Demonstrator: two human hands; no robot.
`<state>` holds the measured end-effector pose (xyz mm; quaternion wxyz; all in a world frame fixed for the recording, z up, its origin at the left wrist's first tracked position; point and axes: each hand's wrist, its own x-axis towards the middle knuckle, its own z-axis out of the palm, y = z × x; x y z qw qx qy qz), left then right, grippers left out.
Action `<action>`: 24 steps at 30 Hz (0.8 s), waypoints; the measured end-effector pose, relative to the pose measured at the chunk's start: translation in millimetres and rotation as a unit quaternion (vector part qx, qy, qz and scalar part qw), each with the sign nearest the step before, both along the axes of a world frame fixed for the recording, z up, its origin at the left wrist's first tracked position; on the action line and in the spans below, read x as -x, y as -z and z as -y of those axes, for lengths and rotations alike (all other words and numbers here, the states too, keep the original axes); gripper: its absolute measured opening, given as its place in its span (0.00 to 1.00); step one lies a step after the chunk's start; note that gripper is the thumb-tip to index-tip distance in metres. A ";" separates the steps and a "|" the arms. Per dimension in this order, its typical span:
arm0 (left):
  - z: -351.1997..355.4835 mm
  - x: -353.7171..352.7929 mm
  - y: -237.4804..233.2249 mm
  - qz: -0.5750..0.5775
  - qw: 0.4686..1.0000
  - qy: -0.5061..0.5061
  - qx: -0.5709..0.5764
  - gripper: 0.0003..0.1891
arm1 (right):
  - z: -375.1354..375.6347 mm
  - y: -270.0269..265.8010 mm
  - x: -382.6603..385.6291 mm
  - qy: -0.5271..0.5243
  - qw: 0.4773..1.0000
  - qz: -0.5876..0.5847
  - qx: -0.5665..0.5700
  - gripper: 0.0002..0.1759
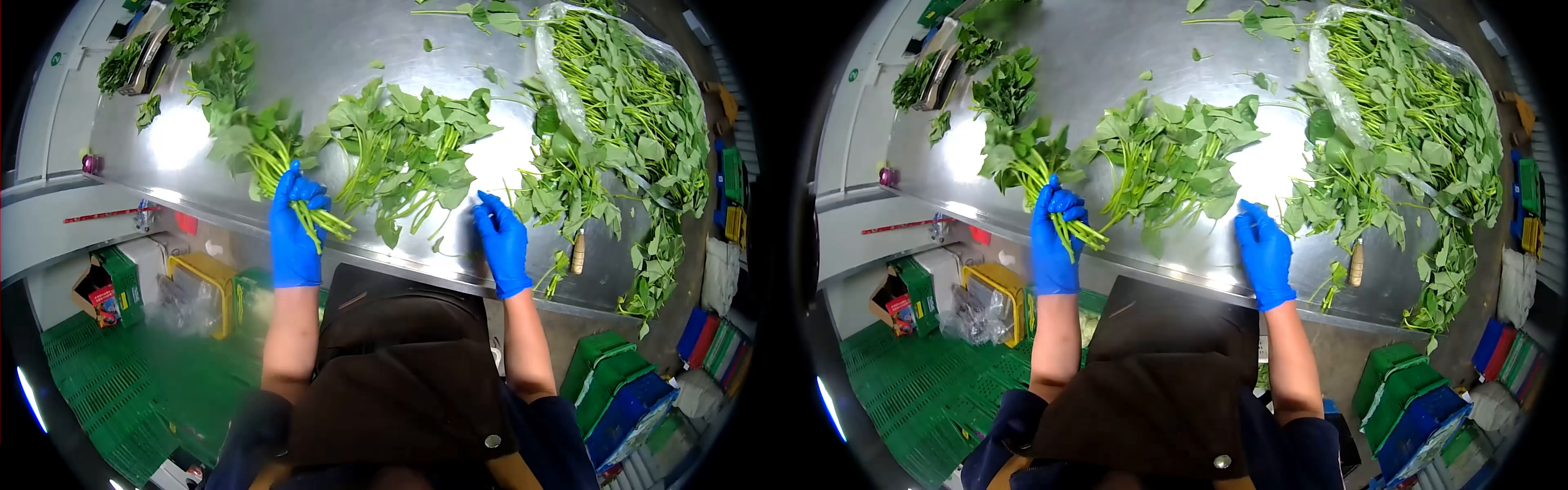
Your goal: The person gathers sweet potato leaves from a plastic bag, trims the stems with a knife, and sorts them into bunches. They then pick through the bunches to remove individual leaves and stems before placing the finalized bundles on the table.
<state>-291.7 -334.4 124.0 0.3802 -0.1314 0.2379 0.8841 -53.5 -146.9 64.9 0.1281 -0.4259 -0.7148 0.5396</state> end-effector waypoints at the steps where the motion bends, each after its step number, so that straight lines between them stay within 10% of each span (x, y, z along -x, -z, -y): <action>1: 0.1 1.2 -0.2 0.023 1.000 -0.014 0.003 0.08 | 8.5 -4.9 8.8 -0.011 0.994 -0.037 0.101 0.18; 4: -3.6 2.2 8.7 0.053 0.996 0.023 -0.075 0.09 | 38.8 -39.7 45.4 -0.106 0.912 -0.121 0.377 0.17; 10: -21.1 -14.2 0.1 0.052 0.997 0.048 -0.008 0.09 | 75.0 -45.5 96.7 -0.095 0.911 -0.140 0.377 0.14; 14: -18.7 -2.8 6.0 0.019 0.998 0.039 -0.048 0.09 | 79.9 -36.7 65.3 0.009 0.932 -0.258 0.255 0.11; 18: -3.6 26.1 -2.6 -0.026 0.997 0.005 -0.079 0.11 | 44.5 -3.9 1.2 0.029 0.984 -0.032 0.174 0.11; 19: -2.7 27.2 -5.8 -0.031 0.996 0.001 -0.085 0.12 | 40.2 -12.5 -4.8 -0.036 0.969 0.183 -0.161 0.14; 24: -17.5 7.0 -5.6 0.031 0.990 0.092 -0.103 0.19 | 51.6 -5.3 37.4 -0.071 0.975 0.180 -0.105 0.20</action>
